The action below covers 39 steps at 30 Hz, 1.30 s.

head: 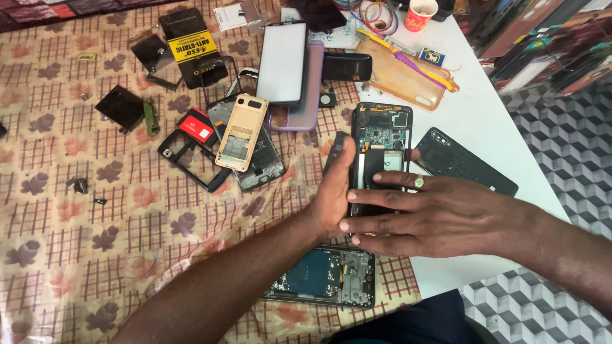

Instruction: The person disassembles a smartphone, removes the back cover, and uses a screwdriver to manipulate internal components. They then use a toothbrush to clean the interior of the device.

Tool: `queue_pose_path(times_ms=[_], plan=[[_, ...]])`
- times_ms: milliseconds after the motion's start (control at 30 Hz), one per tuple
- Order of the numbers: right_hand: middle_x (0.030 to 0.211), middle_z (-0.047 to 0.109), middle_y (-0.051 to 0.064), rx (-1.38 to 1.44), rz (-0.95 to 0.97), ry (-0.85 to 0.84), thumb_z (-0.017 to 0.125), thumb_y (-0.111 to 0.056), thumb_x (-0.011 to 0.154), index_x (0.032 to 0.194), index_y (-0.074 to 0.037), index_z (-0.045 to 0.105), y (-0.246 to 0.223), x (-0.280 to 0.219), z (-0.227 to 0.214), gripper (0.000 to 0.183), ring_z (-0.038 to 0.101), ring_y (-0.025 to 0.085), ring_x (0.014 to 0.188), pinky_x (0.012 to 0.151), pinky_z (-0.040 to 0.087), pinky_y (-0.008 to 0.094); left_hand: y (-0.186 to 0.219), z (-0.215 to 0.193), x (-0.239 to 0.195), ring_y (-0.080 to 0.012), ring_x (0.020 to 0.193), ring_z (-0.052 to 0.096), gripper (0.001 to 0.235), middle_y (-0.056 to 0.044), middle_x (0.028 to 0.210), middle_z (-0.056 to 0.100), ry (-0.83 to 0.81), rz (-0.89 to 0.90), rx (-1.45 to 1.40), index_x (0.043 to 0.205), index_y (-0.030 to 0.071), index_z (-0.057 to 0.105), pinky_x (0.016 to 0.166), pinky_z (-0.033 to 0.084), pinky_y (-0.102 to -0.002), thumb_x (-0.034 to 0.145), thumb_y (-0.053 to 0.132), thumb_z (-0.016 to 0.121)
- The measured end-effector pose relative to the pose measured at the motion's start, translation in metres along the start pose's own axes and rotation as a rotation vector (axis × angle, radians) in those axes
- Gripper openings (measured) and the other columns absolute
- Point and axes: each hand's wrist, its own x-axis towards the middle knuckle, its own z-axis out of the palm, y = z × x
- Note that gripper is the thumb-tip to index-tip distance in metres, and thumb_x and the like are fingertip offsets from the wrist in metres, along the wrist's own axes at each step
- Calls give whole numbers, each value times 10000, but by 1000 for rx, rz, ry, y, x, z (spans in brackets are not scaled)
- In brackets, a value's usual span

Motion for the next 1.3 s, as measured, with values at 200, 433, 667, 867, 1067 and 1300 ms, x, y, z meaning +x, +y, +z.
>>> queue_pose_path(times_ms=[200,433,667,867,1067,1300], plan=[[1480,562,-86,55,86,6,707,-190,772,1342,-299,607,-6,-4,12,589,438,249,1418,1168,327,487,2,-7,-4,-244,1109,690,729,-206,1145,601,14,-75,163,1535,-96,396,956,625,-313,1090,463,541],[1502,556,127,85,582,479,797,-233,778,1364,-83,600,5,-35,-8,636,462,382,1484,1246,368,498,3,1,-6,-442,1314,587,727,-262,1483,538,1,-150,119,1614,31,328,1021,562,-575,1049,365,639],[1316,656,117,743,879,876,662,-40,1041,1298,-9,672,22,-25,4,259,643,181,1202,1009,539,278,0,20,-3,-452,1408,519,773,-237,1559,481,2,-88,234,1646,41,306,1098,515,-631,1023,298,685],[1185,653,66,755,920,928,673,-20,1046,1195,7,701,23,-23,13,153,634,102,1039,868,530,218,0,15,-1,-449,1421,519,767,-246,1564,482,2,-90,224,1650,17,308,1104,517,-624,1055,343,666],[1182,644,51,727,912,961,680,-27,1052,1171,10,690,24,-18,13,125,622,87,1034,866,515,199,3,12,1,-453,1439,481,805,-248,1588,441,14,-117,226,1648,37,284,1134,479,-646,1057,483,601],[1102,681,51,729,1056,883,683,-47,1083,1157,24,707,45,-13,28,105,648,76,900,783,524,209,6,7,2,-452,1467,446,819,-238,1615,403,24,-91,66,1666,82,262,1131,460,-691,1090,651,382]])
